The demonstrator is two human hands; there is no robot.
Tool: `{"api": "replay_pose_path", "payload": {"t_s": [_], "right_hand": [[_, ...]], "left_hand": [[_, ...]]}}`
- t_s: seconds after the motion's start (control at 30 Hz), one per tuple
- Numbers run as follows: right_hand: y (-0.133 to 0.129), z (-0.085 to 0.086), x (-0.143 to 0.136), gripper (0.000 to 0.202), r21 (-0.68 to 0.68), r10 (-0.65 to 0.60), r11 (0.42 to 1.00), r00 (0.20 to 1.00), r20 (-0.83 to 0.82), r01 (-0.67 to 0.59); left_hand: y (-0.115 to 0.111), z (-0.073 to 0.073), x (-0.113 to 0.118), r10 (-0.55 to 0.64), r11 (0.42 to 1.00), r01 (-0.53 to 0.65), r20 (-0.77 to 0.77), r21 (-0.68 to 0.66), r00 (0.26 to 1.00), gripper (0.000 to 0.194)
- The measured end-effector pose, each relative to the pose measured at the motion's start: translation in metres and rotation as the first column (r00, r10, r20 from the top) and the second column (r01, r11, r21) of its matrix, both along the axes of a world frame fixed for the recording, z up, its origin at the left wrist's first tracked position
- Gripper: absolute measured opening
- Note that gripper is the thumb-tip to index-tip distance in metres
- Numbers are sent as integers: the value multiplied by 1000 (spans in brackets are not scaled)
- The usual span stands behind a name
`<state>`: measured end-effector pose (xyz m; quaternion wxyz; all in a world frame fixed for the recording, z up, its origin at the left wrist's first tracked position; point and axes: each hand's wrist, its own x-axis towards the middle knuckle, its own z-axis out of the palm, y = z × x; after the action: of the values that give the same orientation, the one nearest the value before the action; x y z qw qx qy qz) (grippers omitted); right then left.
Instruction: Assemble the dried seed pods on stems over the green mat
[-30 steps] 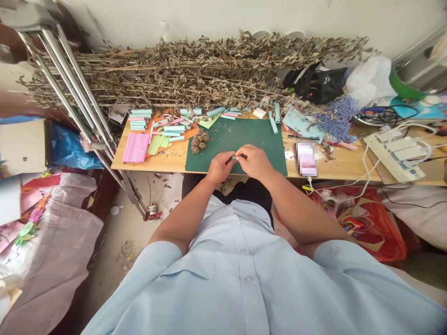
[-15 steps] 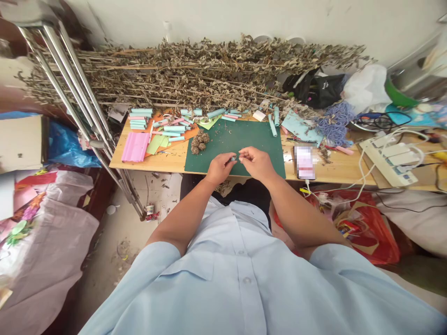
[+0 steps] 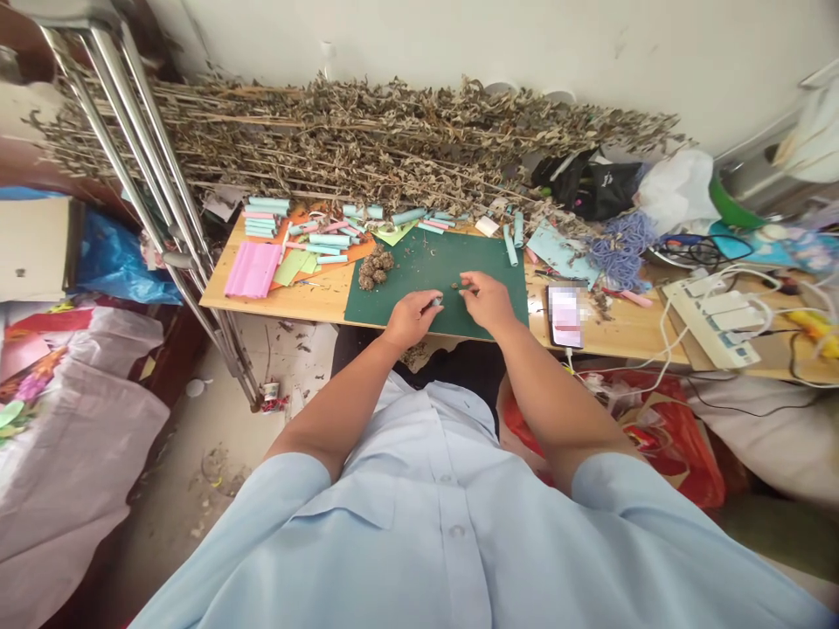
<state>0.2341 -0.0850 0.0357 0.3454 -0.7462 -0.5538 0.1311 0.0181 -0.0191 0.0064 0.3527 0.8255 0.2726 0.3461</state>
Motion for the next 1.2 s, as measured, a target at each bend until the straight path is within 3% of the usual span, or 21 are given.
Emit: {"api": "replay_pose_path", "payload": {"t_s": [0.13, 0.3, 0.47, 0.6, 0.73, 0.9, 1.2], "right_hand": [[10, -11, -7, 47, -34, 2, 999, 995, 96, 1], [17, -9, -15, 42, -25, -6, 1000, 982, 188, 11], [6, 10, -22, 35, 85, 3, 996, 1000, 5, -4], [-12, 36, -39, 31, 164, 111, 982, 990, -91, -95], [-21, 49, -51, 21, 159, 184, 970, 983, -1, -182], [-19, 51, -52, 10, 121, 200, 968, 965, 169, -222], [-17, 56, -45, 17, 99, 340, 926, 920, 195, -363]], "left_hand": [[0, -1, 0, 2, 1000, -3, 3, 9, 1000, 27], [0, -2, 1, 5, 1000, -5, 16, 9, 1000, 27], [-2, 1, 1, -8, 1000, 8, 30, 0, 1000, 26], [-2, 2, 0, -31, 1000, 31, 43, 4, 999, 27], [-1, 1, 0, -48, 999, 47, 54, 12, 997, 27], [-1, 1, 1, -68, 998, 68, 50, 3, 996, 26], [-2, 3, 2, -74, 997, 75, 50, -12, 996, 26]]}}
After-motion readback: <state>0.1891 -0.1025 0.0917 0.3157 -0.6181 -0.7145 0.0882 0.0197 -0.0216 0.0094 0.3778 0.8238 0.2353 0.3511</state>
